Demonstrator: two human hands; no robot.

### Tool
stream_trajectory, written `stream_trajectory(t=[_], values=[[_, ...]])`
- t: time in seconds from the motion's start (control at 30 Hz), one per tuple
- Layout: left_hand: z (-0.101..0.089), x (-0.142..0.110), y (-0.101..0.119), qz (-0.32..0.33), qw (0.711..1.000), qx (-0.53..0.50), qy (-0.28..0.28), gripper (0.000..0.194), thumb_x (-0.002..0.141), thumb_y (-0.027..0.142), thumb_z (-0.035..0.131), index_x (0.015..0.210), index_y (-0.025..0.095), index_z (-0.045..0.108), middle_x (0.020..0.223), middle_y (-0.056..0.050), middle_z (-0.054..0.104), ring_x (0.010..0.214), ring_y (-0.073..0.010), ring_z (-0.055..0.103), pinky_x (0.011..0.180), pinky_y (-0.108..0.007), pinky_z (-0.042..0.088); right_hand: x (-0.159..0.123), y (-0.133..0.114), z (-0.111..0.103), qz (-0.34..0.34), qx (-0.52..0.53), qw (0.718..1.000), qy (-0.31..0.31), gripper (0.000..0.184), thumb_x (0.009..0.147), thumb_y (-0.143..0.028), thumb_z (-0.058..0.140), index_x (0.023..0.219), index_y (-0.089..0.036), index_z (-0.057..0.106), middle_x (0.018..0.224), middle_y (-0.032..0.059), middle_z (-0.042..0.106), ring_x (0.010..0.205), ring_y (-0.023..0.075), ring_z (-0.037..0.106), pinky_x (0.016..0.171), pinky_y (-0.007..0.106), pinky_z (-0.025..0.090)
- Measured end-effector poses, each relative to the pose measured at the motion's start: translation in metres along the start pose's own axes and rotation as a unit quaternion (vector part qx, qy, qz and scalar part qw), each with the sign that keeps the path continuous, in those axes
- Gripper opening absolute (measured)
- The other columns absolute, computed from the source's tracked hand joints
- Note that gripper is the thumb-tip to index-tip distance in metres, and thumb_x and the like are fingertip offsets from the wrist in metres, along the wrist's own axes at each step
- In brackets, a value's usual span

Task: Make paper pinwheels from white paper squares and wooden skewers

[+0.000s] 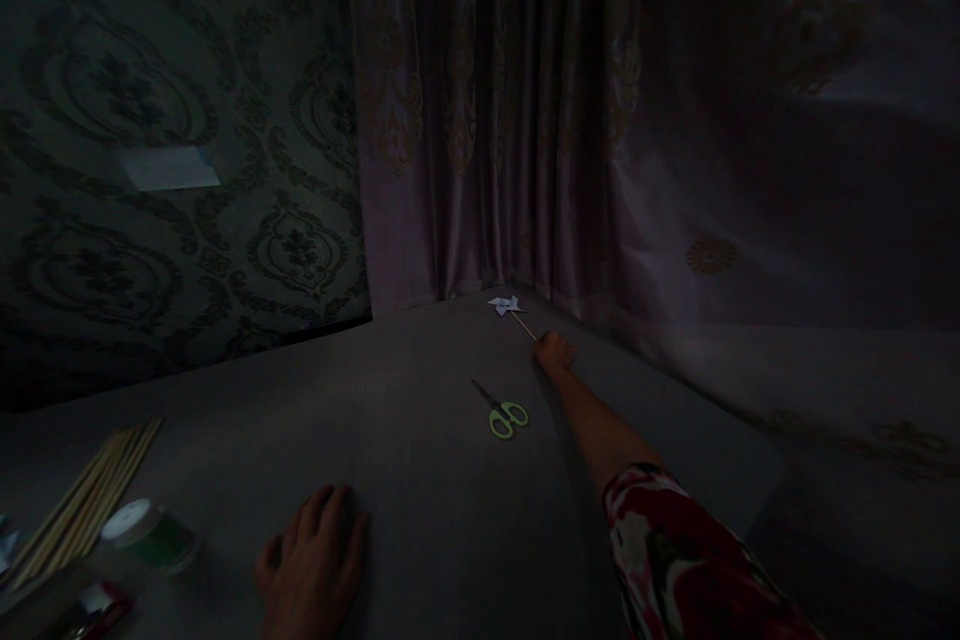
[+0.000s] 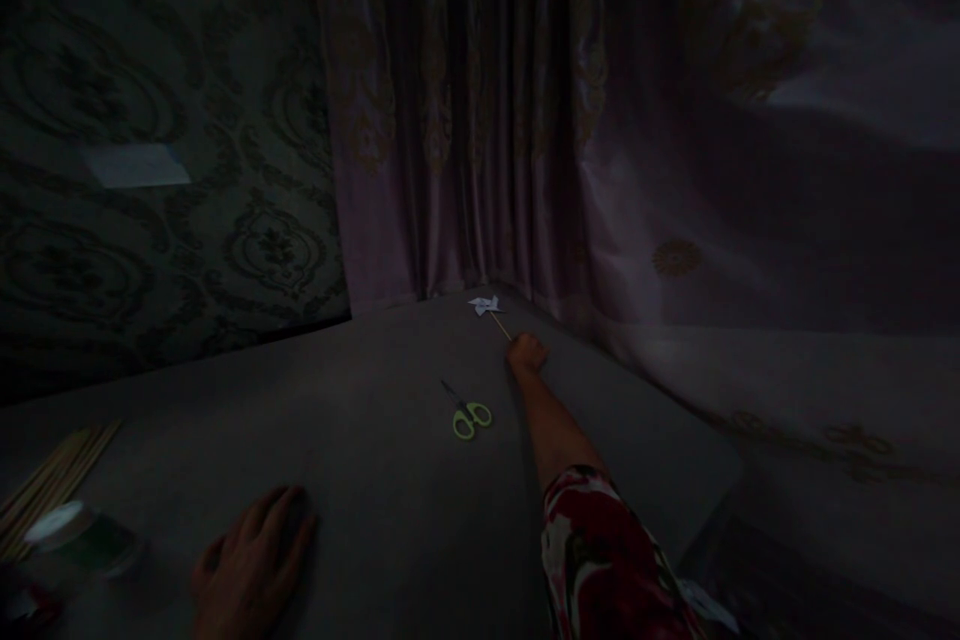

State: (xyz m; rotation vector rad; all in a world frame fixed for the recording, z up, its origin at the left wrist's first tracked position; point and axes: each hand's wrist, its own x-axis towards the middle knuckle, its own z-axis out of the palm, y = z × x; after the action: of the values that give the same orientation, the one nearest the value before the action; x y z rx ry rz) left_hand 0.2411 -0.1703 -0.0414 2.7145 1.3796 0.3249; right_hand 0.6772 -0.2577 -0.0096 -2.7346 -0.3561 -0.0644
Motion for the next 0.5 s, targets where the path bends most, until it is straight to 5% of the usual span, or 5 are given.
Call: stream_trajectory(t=[0.17,0.5], values=[[0.0005,0.0006,-0.001,-0.005,1.0,0.005,-0.012,0.049,0.091,0.04,0.03,0.128,0.02,0.054,0.137,-0.012,0.051,0.125,-0.0274,0.046,0.1,-0.049,0.029,-0.0021,0.0034,-0.0005,0.006,0.022,1.0,0.005,0.028,0.089,-0.026,0.048,0.104,-0.015,0.069,0.108,0.0152,0.067,0.103,0.0242,0.063,0.085,0.031,0.046],[0.0014,0.0002,-0.0018,-0.003,1.0,0.012,-0.009,0.046,0.091,0.039,0.031,0.128,0.021,0.053,0.137,-0.011,0.052,0.125,-0.0259,0.046,0.1,-0.047,0.029,-0.0004,0.0014,0.0035,0.036,0.04,0.998,0.02,0.033,0.088,-0.027,0.046,0.107,-0.015,0.07,0.106,0.018,0.069,0.101,0.0263,0.065,0.083,0.033,0.047]])
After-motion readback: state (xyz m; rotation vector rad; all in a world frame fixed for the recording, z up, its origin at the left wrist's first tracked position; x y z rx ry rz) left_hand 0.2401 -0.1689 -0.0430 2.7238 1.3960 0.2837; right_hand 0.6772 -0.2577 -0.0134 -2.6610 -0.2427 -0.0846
